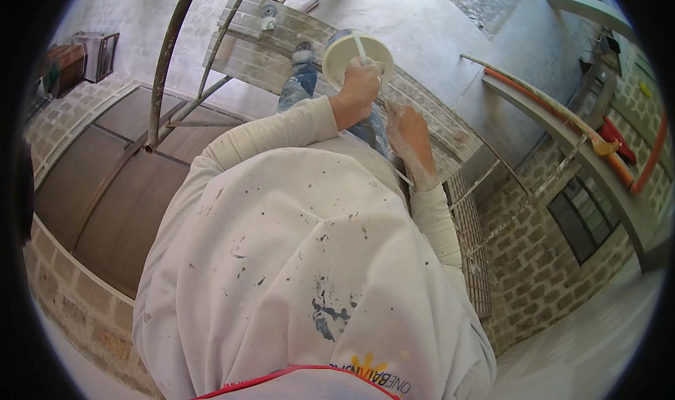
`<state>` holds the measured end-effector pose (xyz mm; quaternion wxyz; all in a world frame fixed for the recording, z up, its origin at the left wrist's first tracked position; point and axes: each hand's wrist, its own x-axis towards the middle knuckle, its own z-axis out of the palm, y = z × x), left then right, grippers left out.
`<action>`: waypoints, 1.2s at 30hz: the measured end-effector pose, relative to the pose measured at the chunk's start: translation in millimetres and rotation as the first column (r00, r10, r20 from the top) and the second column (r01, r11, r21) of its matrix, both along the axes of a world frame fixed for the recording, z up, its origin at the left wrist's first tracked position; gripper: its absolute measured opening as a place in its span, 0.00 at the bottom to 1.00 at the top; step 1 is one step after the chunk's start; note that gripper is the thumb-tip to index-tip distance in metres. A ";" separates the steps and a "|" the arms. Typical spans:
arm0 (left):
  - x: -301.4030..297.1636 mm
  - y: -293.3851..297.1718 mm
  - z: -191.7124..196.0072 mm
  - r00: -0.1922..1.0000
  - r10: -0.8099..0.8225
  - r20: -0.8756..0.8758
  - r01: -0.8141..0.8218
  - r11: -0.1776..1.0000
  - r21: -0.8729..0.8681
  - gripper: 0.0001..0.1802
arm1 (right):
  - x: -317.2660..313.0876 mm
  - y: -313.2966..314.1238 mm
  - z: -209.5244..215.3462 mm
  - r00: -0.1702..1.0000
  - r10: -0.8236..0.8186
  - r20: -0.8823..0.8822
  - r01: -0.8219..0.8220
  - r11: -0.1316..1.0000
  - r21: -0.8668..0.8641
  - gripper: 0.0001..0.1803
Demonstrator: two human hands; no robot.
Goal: The person repeatedly dips a paint roller into a bucket and applies white paint to a ceiling beam above a doorway. The person stands on scaffolding and works in short strokes, reloading the roller several times.
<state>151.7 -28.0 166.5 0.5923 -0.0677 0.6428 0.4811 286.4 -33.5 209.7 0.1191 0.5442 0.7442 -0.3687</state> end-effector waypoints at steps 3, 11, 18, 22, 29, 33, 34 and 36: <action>11.1 -0.2 2.2 1.000 -0.002 0.011 0.002 1.000 0.000 0.14 | -5.8 7.1 -8.6 1.000 0.015 0.002 -0.015 1.000 0.001 0.16; 32.8 3.6 -1.3 1.000 0.017 0.020 -0.018 0.999 0.027 0.14 | 31.9 -2.5 -3.7 0.998 -0.057 -0.024 0.057 0.998 -0.011 0.15; 48.7 6.0 5.5 0.996 0.061 0.069 -0.064 0.997 0.034 0.12 | 55.7 3.7 -17.8 0.998 -0.050 -0.031 0.051 0.998 0.021 0.15; 56.7 9.4 -1.3 0.996 0.069 0.059 -0.073 0.995 0.074 0.13 | 81.2 -0.8 1.8 0.998 -0.049 -0.049 0.053 0.996 0.072 0.16; 55.3 -7.8 -72.8 0.776 -0.255 -0.577 0.534 0.751 0.388 0.15 | 118.7 -5.5 46.0 0.991 -0.127 -0.051 0.129 0.991 0.032 0.19; 36.6 3.4 -86.6 0.512 -0.227 -0.828 0.796 0.489 0.358 0.14 | 137.5 -11.2 82.8 0.946 -0.296 -0.130 0.287 0.954 -0.083 0.23; 31.9 9.9 -80.5 0.556 -0.248 -0.793 0.782 0.478 0.399 0.13 | 140.3 -12.6 91.5 0.911 -0.382 -0.154 0.366 0.923 -0.123 0.24; 26.0 18.8 -63.4 0.890 -0.346 -0.297 0.450 0.772 0.449 0.13 | 146.4 -10.8 105.9 0.827 -0.517 -0.223 0.488 0.856 -0.172 0.25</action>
